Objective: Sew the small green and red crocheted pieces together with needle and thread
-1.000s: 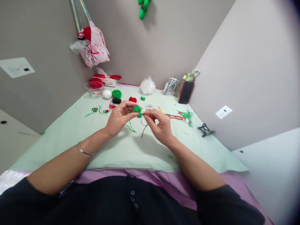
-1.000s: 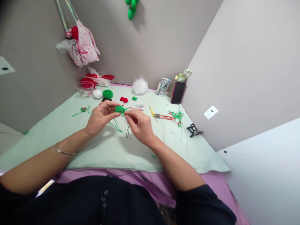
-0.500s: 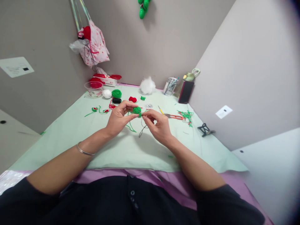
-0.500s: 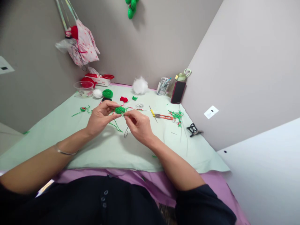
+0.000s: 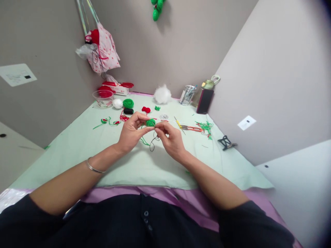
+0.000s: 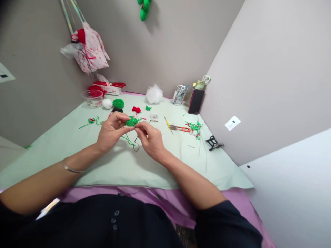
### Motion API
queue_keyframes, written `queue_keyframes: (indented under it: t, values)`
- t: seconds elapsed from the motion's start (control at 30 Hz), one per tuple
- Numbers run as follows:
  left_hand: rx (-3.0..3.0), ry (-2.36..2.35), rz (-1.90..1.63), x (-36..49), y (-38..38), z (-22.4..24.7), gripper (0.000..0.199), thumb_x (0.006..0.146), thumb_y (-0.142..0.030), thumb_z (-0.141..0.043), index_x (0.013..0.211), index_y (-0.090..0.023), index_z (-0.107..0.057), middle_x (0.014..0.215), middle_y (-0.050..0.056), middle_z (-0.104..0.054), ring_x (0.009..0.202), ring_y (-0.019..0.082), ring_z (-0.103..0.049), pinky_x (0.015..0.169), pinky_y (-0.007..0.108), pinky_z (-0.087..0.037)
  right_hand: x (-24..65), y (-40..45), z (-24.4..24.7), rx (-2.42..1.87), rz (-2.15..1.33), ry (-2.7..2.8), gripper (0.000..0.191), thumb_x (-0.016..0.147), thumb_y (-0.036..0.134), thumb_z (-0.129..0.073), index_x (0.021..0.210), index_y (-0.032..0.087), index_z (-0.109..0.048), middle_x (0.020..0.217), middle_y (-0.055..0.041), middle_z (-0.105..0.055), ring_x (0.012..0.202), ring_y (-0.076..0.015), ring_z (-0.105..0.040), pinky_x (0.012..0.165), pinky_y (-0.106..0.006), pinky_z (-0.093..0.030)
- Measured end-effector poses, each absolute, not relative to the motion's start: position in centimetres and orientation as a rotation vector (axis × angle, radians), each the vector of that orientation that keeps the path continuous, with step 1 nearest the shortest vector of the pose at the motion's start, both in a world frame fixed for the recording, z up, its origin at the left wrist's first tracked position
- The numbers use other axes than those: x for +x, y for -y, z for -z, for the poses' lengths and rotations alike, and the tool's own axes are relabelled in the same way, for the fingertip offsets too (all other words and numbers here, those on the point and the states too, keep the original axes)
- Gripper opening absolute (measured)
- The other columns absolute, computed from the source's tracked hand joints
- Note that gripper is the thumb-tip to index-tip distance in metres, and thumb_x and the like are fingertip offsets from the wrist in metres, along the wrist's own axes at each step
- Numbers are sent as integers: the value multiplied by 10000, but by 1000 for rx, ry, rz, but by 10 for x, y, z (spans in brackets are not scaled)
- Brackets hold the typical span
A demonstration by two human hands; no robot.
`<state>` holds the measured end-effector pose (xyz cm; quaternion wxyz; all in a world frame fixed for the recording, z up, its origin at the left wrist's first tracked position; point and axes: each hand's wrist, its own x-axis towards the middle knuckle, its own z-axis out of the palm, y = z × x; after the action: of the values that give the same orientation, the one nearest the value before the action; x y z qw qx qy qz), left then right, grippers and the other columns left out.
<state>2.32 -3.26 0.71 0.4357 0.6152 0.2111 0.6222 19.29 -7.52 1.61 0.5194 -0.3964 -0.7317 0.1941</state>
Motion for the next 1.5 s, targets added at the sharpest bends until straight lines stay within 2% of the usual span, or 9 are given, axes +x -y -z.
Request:
queue_keyframes:
  t: [0.27, 0.53, 0.67, 0.83, 0.93, 1.07, 1.17, 1.3, 1.5]
  values:
    - [1660, -531, -1670, 23, 34, -5, 303, 705, -312, -903, 921, -229, -708, 991, 34, -608, 982, 178, -636, 934, 337, -542, 191, 76, -17, -938, -564, 1719, 142, 966, 337, -564, 888, 219, -577, 717, 14, -599, 626, -122, -584, 610, -254, -476]
    - [1719, -530, -1714, 23, 36, -4, 288, 739, -343, -882, 940, -229, -709, 999, 37, -606, 971, 175, -628, 899, 324, -547, 189, 77, -18, -909, -629, 1669, 214, 954, 419, -595, 886, 217, -582, 736, 12, -609, 615, -111, -577, 600, -251, -480]
    - [1695, -526, -1665, 23, 37, -6, 279, 750, -338, -873, 962, -233, -723, 1001, 41, -615, 969, 180, -632, 921, 338, -544, 191, 72, -21, -895, -849, 1575, 326, 890, 513, -676, 840, 203, -589, 654, 30, -580, 550, -99, -532, 539, -241, -459]
    - [1676, -517, -1586, 24, 35, -2, 246, 778, -311, -849, 985, -237, -738, 1003, 51, -642, 965, 187, -643, 923, 344, -537, 197, 65, -24, -912, -1162, 1472, 383, 781, 520, -791, 797, 183, -610, 611, 36, -610, 498, -82, -511, 500, -231, -449]
    - [1718, -527, -1565, 25, 33, 1, 226, 790, -275, -832, 990, -230, -737, 1001, 53, -651, 966, 189, -639, 914, 347, -533, 200, 63, -25, -919, -1337, 1349, 410, 718, 497, -848, 798, 173, -609, 638, 29, -650, 528, -83, -566, 547, -232, -509]
    - [1762, -560, -1532, 23, 31, 2, 221, 801, -260, -813, 1005, -222, -739, 1006, 58, -666, 967, 193, -641, 909, 348, -529, 207, 63, -33, -912, -1533, 1280, 433, 681, 422, -885, 876, 185, -580, 782, -17, -734, 670, -128, -691, 674, -284, -594]
    - [1745, -596, -1464, 21, 31, -2, 273, 796, -266, -815, 1048, -211, -724, 1033, 64, -699, 977, 191, -661, 923, 339, -523, 213, 63, -40, -986, -1389, 1407, 366, 774, 449, -801, 896, 192, -572, 837, -40, -747, 643, -135, -691, 606, -266, -563]
    - [1717, -557, -1362, 21, 33, -5, 300, 795, -273, -815, 1055, -203, -683, 1016, 54, -712, 964, 187, -682, 912, 339, -542, 213, 63, -41, -1034, -916, 1565, 281, 830, 440, -727, 839, 167, -660, 739, -6, -670, 543, -80, -517, 510, -226, -433]
    - [1753, -520, -1196, 21, 34, -6, 298, 809, -299, -802, 1055, -179, -686, 1020, 59, -697, 951, 184, -672, 943, 367, -549, 214, 62, -42, -1052, -1013, 1494, 252, 751, 393, -785, 812, 161, -707, 715, 8, -620, 574, -78, -444, 542, -241, -382]
